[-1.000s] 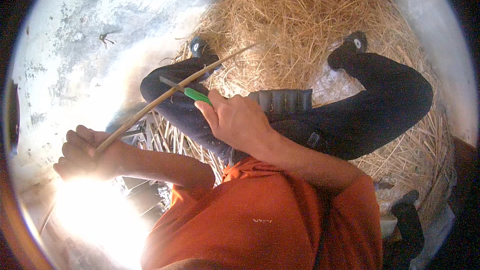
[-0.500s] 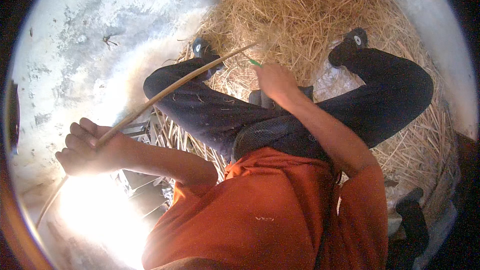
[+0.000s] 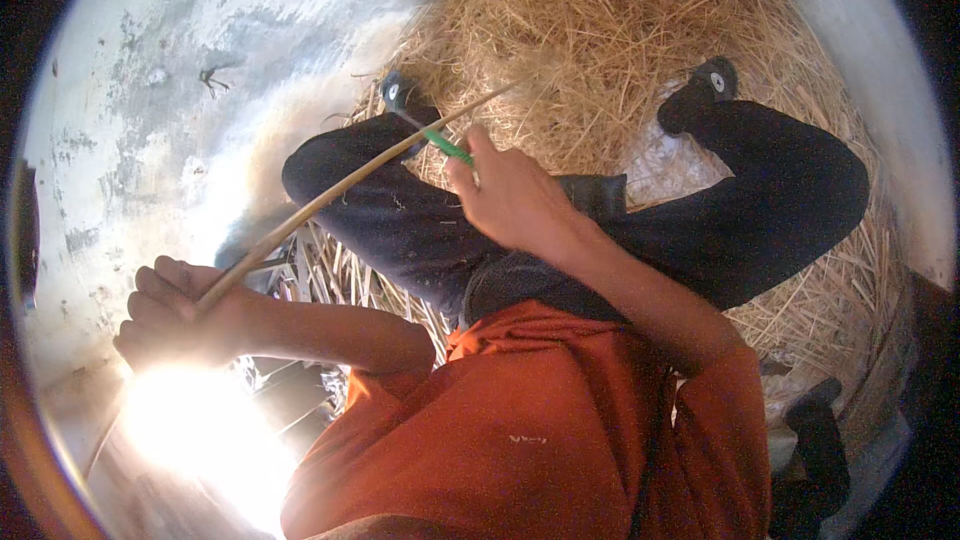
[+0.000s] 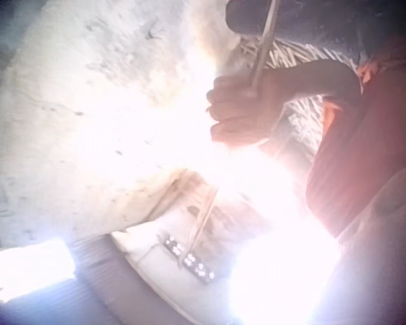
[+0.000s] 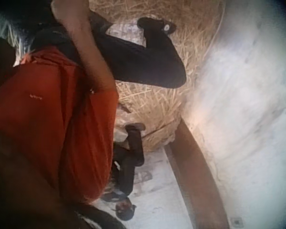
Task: The person is carving a wooden stick using a scraper tool. They repeatedly move the tool along the length of the wood to shave off the surface while holding the stick in their lap and turning it.
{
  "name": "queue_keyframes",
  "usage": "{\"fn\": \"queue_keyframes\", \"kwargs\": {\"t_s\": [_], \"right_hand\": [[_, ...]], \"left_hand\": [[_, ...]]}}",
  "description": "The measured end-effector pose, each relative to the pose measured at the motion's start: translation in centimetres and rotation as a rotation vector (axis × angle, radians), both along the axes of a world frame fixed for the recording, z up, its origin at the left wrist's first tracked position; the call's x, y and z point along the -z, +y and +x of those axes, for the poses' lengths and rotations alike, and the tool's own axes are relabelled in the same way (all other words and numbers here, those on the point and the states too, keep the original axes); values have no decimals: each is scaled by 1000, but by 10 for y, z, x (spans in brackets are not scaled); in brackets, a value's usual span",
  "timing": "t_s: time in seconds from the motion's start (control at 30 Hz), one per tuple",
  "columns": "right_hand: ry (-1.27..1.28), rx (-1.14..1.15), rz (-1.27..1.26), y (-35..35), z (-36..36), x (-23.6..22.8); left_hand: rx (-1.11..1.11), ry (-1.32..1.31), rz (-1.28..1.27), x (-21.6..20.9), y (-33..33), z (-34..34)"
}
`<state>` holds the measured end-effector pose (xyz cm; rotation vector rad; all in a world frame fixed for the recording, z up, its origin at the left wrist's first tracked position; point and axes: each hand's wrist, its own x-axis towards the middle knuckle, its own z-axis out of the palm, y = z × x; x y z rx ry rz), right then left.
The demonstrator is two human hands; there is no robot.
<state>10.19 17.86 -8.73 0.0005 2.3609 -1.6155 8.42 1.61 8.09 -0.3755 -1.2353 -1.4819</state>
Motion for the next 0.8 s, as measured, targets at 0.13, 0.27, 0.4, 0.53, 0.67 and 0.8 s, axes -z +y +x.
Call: {"fn": "queue_keyframes", "kwargs": {"t_s": [0.13,0.27,0.4,0.53,0.67,0.8], "right_hand": [[210,-102,-185,-7,30,-43],[172,-50,-43,-21,51,-34],[92,-2,-8,-23,58,-17],[131,-79,-111,-30,63,-43],[131,-5,95,-23,39,-15],[266,-45,-8,-31,55,-44]], "left_hand": [[355,40,-110,-1,-8,8],[509,50,-120,1,-8,11],[281,20,-81,0,1,13],[278,18,-87,0,4,14],[186,-14,-70,-3,8,11],[258,-2,-67,-1,11,16]]}}
